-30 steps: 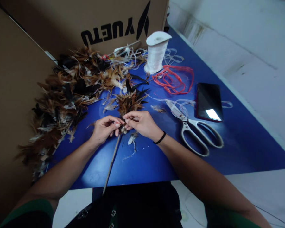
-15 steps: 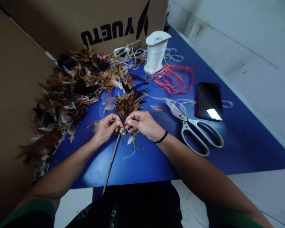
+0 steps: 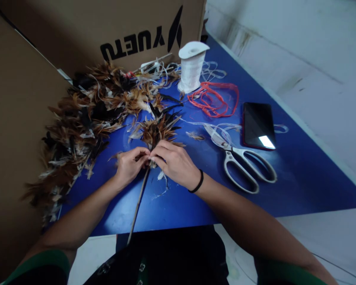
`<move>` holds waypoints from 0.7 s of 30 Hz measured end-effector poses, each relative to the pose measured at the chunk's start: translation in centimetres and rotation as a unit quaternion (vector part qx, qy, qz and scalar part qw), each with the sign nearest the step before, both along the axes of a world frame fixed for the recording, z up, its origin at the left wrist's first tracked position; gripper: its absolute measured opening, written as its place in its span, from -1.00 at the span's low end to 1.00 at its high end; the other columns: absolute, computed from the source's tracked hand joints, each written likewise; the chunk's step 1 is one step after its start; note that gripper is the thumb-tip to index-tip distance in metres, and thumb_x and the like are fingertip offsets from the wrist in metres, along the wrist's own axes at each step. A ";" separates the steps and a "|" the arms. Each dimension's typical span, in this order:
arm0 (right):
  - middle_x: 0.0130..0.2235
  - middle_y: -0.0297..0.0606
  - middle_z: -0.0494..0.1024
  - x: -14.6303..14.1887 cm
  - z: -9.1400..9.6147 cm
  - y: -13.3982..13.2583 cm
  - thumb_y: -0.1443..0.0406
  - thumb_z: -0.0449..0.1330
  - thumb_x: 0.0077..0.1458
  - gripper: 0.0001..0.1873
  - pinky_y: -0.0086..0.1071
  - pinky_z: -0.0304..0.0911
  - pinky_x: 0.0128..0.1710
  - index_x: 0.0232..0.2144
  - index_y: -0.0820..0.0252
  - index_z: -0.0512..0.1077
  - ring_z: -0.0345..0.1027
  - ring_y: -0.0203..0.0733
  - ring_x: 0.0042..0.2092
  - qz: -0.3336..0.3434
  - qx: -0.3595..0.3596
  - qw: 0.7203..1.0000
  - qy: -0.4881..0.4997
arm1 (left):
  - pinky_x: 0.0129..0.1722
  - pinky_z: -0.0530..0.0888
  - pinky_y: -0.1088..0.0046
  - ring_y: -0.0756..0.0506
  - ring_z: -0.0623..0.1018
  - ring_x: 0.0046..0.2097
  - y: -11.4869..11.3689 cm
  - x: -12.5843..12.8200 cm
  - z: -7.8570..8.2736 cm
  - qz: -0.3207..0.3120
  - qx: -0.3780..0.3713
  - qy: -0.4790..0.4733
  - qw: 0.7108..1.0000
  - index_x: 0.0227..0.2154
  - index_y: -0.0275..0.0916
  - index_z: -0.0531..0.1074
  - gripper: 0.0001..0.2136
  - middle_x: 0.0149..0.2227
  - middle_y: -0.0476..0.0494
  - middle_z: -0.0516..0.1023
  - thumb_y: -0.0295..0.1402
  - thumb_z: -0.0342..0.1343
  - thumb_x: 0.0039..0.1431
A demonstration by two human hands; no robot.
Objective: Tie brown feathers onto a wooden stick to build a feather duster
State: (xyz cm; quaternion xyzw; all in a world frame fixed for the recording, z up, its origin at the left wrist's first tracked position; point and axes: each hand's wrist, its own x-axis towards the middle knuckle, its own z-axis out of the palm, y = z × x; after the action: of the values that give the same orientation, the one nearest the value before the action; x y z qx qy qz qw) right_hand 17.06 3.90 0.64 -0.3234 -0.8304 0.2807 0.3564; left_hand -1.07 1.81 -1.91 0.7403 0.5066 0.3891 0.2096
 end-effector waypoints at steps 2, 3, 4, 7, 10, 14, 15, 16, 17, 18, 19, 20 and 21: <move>-0.27 -0.22 0.46 -0.2 -0.3 -0.3 0.35 0.05 0.18 -0.84 -0.34 0.28 -0.19 -0.32 0.19 0.45 0.35 -0.25 -0.24 0.005 0.014 1.000 -0.005 | -0.44 0.39 0.57 0.05 0.51 -0.47 0.0 0.0 0.1 -0.012 0.063 0.057 0.996 -0.38 -0.24 0.44 -0.93 -0.50 -0.01 0.53 -0.45 0.05 0.15; -0.26 -0.22 0.45 -0.3 -0.5 -0.4 0.34 0.04 0.19 -0.83 -0.33 0.28 -0.19 -0.31 0.19 0.44 0.35 -0.24 -0.24 0.005 0.019 1.000 -0.009 | -0.43 0.40 0.57 0.04 0.52 -0.44 0.0 -0.1 0.1 -0.015 0.094 0.080 0.992 -0.37 -0.25 0.44 -0.91 -0.48 -0.03 0.55 -0.47 0.04 0.15; -0.27 -0.21 0.45 -0.4 -0.6 -0.5 0.34 0.03 0.19 -0.82 -0.33 0.28 -0.19 -0.31 0.20 0.44 0.35 -0.23 -0.24 0.004 0.023 1.000 -0.012 | -0.41 0.41 0.56 0.03 0.53 -0.42 0.0 -0.1 0.1 -0.019 0.121 0.097 0.988 -0.36 -0.25 0.45 -0.90 -0.45 -0.05 0.56 -0.48 0.03 0.16; -0.30 -0.22 0.44 -0.5 -0.6 -0.5 0.33 0.04 0.18 -0.84 -0.33 0.29 -0.19 -0.33 0.21 0.43 0.34 -0.23 -0.25 0.009 0.040 0.999 -0.002 | -0.40 0.42 0.55 0.01 0.54 -0.40 0.0 -0.1 0.0 -0.023 0.167 0.124 0.978 -0.35 -0.27 0.45 -0.89 -0.42 -0.09 0.57 -0.48 0.03 0.16; -0.28 -0.23 0.42 -0.4 0.0 -0.2 0.38 0.05 0.15 -0.87 -0.36 0.29 -0.23 -0.29 0.19 0.41 0.33 -0.26 -0.25 0.004 0.043 0.999 0.030 | -0.43 0.41 0.57 0.03 0.53 -0.44 0.0 0.0 0.0 -0.021 0.169 0.120 0.978 -0.40 -0.28 0.44 -0.93 -0.46 -0.07 0.56 -0.46 0.06 0.14; -0.15 -0.17 0.40 -0.1 0.2 0.3 0.43 0.01 0.15 -0.75 -0.36 0.29 -0.21 -0.15 0.20 0.39 0.33 -0.24 -0.17 0.002 0.067 0.998 -0.019 | -0.42 0.41 0.59 0.05 0.53 -0.43 0.0 0.0 0.2 -0.028 0.154 0.111 0.981 -0.41 -0.27 0.43 -0.94 -0.46 -0.05 0.57 -0.47 0.08 0.13; -0.14 -0.16 0.40 -0.1 0.1 0.4 0.42 0.00 0.17 -0.74 -0.36 0.28 -0.22 -0.13 0.21 0.39 0.33 -0.23 -0.17 0.005 0.081 0.996 -0.046 | -0.41 0.42 0.59 0.05 0.53 -0.43 -0.1 0.0 0.2 -0.026 0.153 0.110 0.982 -0.41 -0.27 0.43 -0.95 -0.45 -0.04 0.57 -0.48 0.08 0.13; -0.15 -0.16 0.41 -0.1 0.0 0.5 0.41 -0.01 0.18 -0.75 -0.36 0.28 -0.23 -0.13 0.21 0.39 0.33 -0.23 -0.19 0.005 0.094 0.993 -0.071 | -0.41 0.42 0.59 0.05 0.53 -0.43 -0.1 0.0 0.2 -0.022 0.153 0.108 0.982 -0.41 -0.27 0.43 -0.94 -0.45 -0.04 0.57 -0.49 0.08 0.13; -0.19 -0.16 0.43 -0.2 -0.2 0.5 0.39 -0.02 0.20 -0.75 -0.37 0.27 -0.25 -0.16 0.22 0.41 0.33 -0.24 -0.21 0.002 0.108 0.990 -0.092 | -0.40 0.42 0.60 0.06 0.53 -0.43 -0.1 0.0 0.2 -0.020 0.151 0.105 0.983 -0.40 -0.27 0.43 -0.94 -0.45 -0.03 0.56 -0.50 0.08 0.13; -0.24 -0.18 0.44 -0.2 -0.4 0.5 0.38 -0.03 0.21 -0.76 -0.37 0.25 -0.27 -0.21 0.23 0.44 0.33 -0.24 -0.25 -0.003 0.120 0.987 -0.108 | -0.40 0.42 0.60 0.06 0.53 -0.43 -0.1 -0.1 0.2 -0.019 0.147 0.101 0.984 -0.39 -0.26 0.43 -0.94 -0.46 -0.02 0.56 -0.50 0.08 0.13; -0.28 -0.19 0.44 -0.3 -0.5 0.5 0.37 -0.04 0.22 -0.75 -0.38 0.24 -0.29 -0.28 0.23 0.45 0.32 -0.25 -0.28 -0.007 0.130 0.984 -0.120 | -0.40 0.42 0.60 0.06 0.53 -0.44 -0.1 -0.1 0.3 -0.019 0.141 0.096 0.985 -0.39 -0.26 0.43 -0.94 -0.46 -0.01 0.56 -0.51 0.08 0.12; -0.33 -0.21 0.44 -0.3 -0.5 0.5 0.36 -0.04 0.22 -0.73 -0.39 0.22 -0.31 -0.34 0.24 0.46 0.31 -0.26 -0.31 -0.011 0.136 0.982 -0.129 | -0.40 0.42 0.60 0.06 0.53 -0.44 -0.1 -0.1 0.3 -0.020 0.132 0.090 0.987 -0.38 -0.25 0.43 -0.94 -0.47 0.00 0.55 -0.50 0.09 0.12; -0.36 -0.22 0.43 -0.3 -0.5 0.5 0.36 -0.04 0.23 -0.71 -0.40 0.20 -0.32 -0.39 0.24 0.47 0.30 -0.28 -0.33 -0.013 0.141 0.980 -0.138 | -0.40 0.42 0.60 0.06 0.52 -0.44 -0.2 -0.1 0.3 -0.021 0.118 0.083 0.989 -0.39 -0.25 0.43 -0.95 -0.47 0.00 0.55 -0.49 0.09 0.12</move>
State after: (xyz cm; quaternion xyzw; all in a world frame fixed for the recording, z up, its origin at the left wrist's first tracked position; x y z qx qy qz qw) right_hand 16.76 4.41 0.10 -0.3159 -0.8986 0.1089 0.2844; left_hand -1.19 1.63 -1.58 0.8000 0.4575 0.3787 0.0856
